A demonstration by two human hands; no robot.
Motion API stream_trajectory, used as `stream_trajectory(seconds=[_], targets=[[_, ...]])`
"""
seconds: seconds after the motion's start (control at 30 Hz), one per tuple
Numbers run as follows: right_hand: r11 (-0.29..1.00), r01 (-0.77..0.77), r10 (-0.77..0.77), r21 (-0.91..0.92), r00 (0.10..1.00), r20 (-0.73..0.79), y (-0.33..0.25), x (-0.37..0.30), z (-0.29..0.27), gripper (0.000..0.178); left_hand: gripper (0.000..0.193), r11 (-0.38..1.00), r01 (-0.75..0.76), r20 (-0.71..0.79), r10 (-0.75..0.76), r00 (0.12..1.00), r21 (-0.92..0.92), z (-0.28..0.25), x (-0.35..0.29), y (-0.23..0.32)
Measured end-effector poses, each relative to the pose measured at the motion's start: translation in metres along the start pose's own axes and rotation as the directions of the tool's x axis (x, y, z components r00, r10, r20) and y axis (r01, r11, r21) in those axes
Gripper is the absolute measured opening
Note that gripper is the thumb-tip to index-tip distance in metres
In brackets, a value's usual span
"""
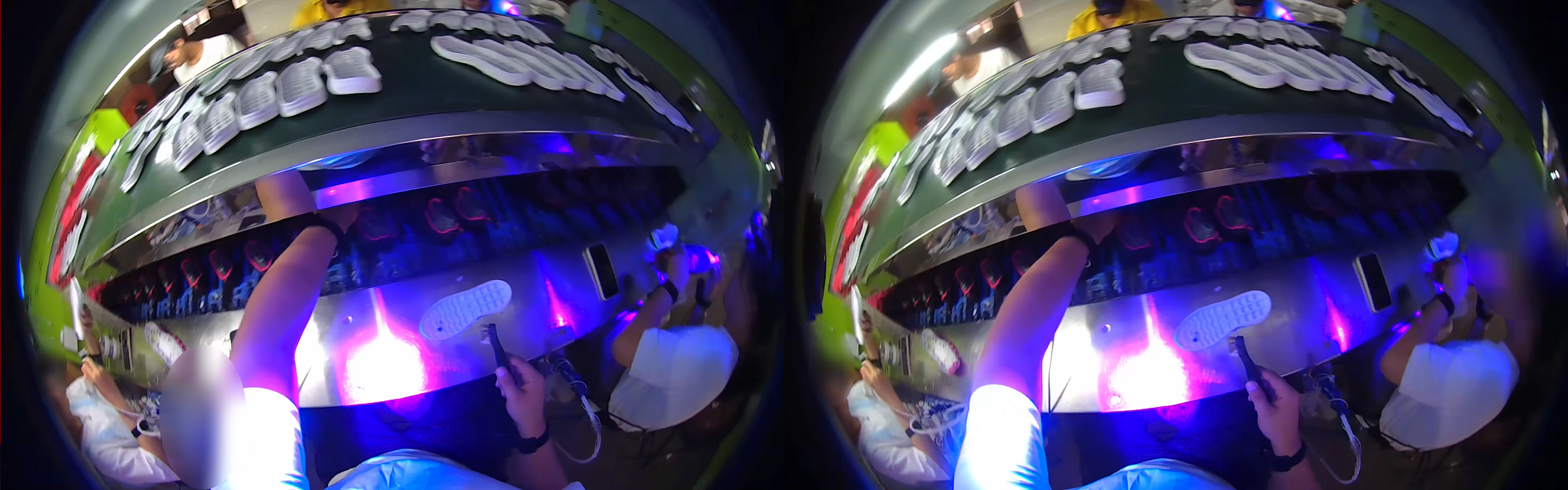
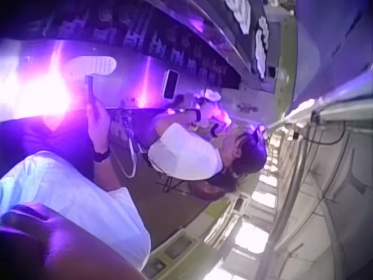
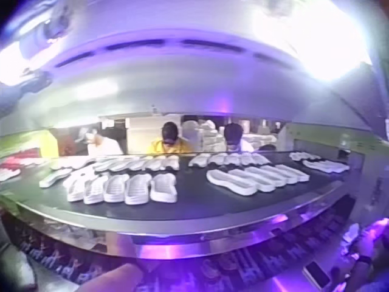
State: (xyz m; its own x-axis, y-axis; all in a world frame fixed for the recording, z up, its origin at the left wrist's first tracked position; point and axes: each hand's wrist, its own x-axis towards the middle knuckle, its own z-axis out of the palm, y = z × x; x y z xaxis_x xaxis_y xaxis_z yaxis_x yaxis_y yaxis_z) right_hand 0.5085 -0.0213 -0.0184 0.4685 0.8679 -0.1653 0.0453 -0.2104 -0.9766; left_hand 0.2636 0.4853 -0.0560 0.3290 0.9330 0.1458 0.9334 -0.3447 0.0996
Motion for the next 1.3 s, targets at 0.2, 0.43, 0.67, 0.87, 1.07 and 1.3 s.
stream_trajectory(seconds=[0.2,0.43,0.67,0.87,1.07,1.3], targets=[[0.998,-0.055,0.058,0.040,0.996,-0.064,0.002,-0.030,-0.031,0.031,0.048,0.988,0.139,0.122,-0.146,0.982,0.065,0.021,0.001,0.060],[0.999,-0.010,0.010,0.043,1.000,0.002,0.011,-0.048,-0.041,0.030,0.031,0.335,0.368,0.333,-0.160,0.929,-0.867,-0.015,-0.125,-0.003],[0.989,0.146,-0.139,-0.005,0.951,0.276,0.009,-0.054,0.029,0.037,0.049,0.217,0.088,0.069,-0.095,0.993,-0.972,-0.126,-0.370,0.024],[0.911,0.383,-0.278,-0.152,0.844,0.460,0.002,-0.083,0.125,0.034,0.088,0.753,-0.302,-0.306,0.140,0.942,-0.584,-0.126,-0.510,-0.018],[0.856,0.451,-0.232,-0.252,0.772,0.592,0.018,-0.097,0.195,0.034,0.079,0.838,-0.342,-0.290,0.232,0.928,-0.424,-0.094,-0.580,-0.053],[0.874,0.357,-0.149,-0.330,0.842,0.518,0.039,-0.105,0.241,0.034,0.060,0.802,-0.388,-0.274,0.288,0.917,-0.455,-0.081,-0.589,-0.086]])
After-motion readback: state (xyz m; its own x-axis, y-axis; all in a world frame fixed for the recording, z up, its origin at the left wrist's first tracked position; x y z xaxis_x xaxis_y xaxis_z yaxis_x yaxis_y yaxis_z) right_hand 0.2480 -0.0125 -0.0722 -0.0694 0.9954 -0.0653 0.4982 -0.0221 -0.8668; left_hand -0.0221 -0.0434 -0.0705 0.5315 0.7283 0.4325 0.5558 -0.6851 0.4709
